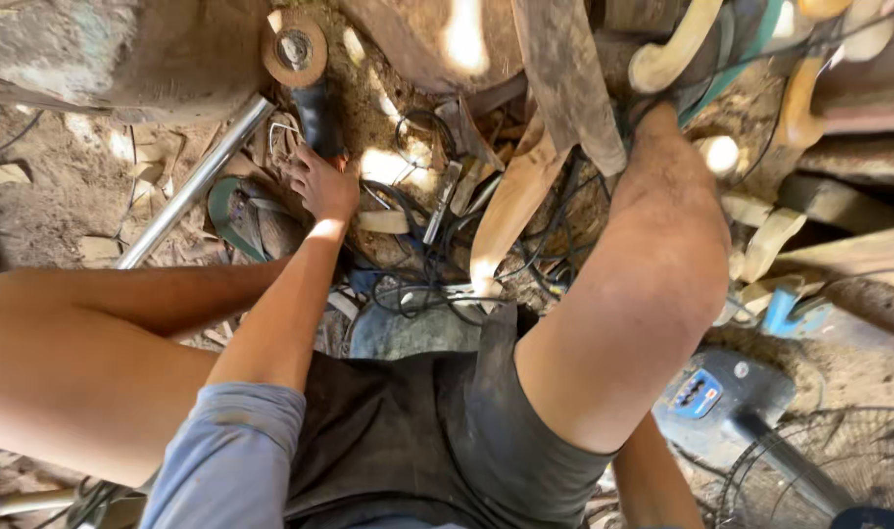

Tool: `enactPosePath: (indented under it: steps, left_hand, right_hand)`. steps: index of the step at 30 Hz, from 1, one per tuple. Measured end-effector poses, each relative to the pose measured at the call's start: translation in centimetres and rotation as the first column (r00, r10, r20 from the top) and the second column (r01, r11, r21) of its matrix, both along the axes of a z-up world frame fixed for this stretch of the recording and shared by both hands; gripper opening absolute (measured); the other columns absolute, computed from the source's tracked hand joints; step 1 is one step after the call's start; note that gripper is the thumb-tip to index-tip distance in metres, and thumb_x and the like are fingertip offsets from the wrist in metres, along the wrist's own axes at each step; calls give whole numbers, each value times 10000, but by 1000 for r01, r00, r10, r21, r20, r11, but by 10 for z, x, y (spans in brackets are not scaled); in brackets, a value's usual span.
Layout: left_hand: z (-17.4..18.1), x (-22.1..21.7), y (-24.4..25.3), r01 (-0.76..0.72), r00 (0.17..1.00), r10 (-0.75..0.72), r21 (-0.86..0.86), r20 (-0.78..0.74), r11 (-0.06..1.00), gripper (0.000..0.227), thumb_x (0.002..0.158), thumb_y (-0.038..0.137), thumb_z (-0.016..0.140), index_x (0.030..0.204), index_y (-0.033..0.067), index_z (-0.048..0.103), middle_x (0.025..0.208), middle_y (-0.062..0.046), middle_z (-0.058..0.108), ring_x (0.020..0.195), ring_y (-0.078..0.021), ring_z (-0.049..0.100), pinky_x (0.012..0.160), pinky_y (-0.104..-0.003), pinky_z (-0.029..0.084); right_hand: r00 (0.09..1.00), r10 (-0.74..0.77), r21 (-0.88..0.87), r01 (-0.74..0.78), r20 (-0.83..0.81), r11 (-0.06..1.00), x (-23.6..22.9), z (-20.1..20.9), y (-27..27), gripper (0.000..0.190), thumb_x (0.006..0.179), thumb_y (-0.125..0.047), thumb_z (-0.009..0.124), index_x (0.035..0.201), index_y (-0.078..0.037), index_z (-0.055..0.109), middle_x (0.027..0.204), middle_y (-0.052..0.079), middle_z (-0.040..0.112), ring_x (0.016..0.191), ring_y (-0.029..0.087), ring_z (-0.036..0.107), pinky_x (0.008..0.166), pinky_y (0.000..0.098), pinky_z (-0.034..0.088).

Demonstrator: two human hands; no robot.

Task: The person uses a handheld electric planer to smooth a piece of wood, then switches to a belt sander to further shape and smooth the edges. The person repeatedly turns and repositions the wood to work on different sides.

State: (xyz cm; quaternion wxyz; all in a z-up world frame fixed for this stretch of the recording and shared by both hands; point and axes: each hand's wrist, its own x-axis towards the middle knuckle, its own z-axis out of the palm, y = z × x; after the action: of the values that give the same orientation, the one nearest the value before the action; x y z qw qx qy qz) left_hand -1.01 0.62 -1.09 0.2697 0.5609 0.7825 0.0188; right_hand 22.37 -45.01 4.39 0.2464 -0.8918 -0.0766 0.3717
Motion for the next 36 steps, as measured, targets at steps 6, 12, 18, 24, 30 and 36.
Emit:
enactPosePath:
  steps: [6, 12, 18, 24, 30, 36]
  left_hand:
    - [-50, -23, 21, 171, 977, -164, -46, 138, 984, 1124, 878, 373, 817, 1567, -61, 43, 1455, -378, 414, 1316, -545, 453, 1129, -574, 398]
    - [-77, -46, 3, 217, 971, -218, 27, 98, 976, 1039, 922, 258, 816, 1552, -32, 43, 1398, -361, 483, 1279, -548, 422, 1038, -575, 406]
    - [-43, -31, 30, 154, 981, -117, -250, 157, 956, 1159, 873, 370, 811, 1612, 52, -23, 1471, -378, 400, 1315, -553, 454, 1094, -565, 419]
    - [-1, -25, 30, 160, 987, -159, -24, 21, 987, 1074, 880, 412, 816, 1519, -12, 64, 1472, -430, 280, 1311, -597, 329, 945, -661, 406]
    - [96, -21, 38, 441, 826, -232, -332, 514, 834, 480, 975, 303, 592, 1343, -5, 571, 989, -272, 659, 929, -455, 643, 829, -569, 498]
    - [275, -70, 93, 950, 314, -753, -188, 578, 251, 373, 1032, 316, 513, 965, 16, 725, 797, -147, 723, 787, -323, 660, 736, -432, 549]
  right_hand:
    - [996, -79, -22, 78, -48, 997, -8, 12, -3, 306, 1028, -234, 650, 1072, 68, 629, 787, 192, 687, 636, 276, 659, 544, 434, 533]
    - [988, -99, -117, 85, -118, 989, -37, 40, -39, 347, 1037, -265, 660, 1074, 79, 642, 805, 182, 688, 659, 256, 660, 561, 417, 538]
    - [995, -98, -114, 94, -29, 989, -14, 72, -9, 388, 1045, -297, 669, 1077, 89, 655, 823, 172, 690, 682, 237, 661, 578, 399, 543]
    - [981, 127, -152, -105, 144, 983, 133, 161, 89, 429, 1053, -329, 678, 1079, 99, 668, 841, 162, 691, 704, 217, 661, 595, 382, 548]
    - [915, 345, 170, -382, 210, 908, 231, 247, 271, 363, 1029, -287, 666, 1250, 0, 690, 919, 110, 673, 748, 135, 613, 627, 319, 515]
    - [282, 884, -188, -910, 373, 370, 183, 116, 388, 802, 884, -400, 795, 1430, 50, 418, 1301, 304, 553, 1108, 445, 573, 904, 485, 476]
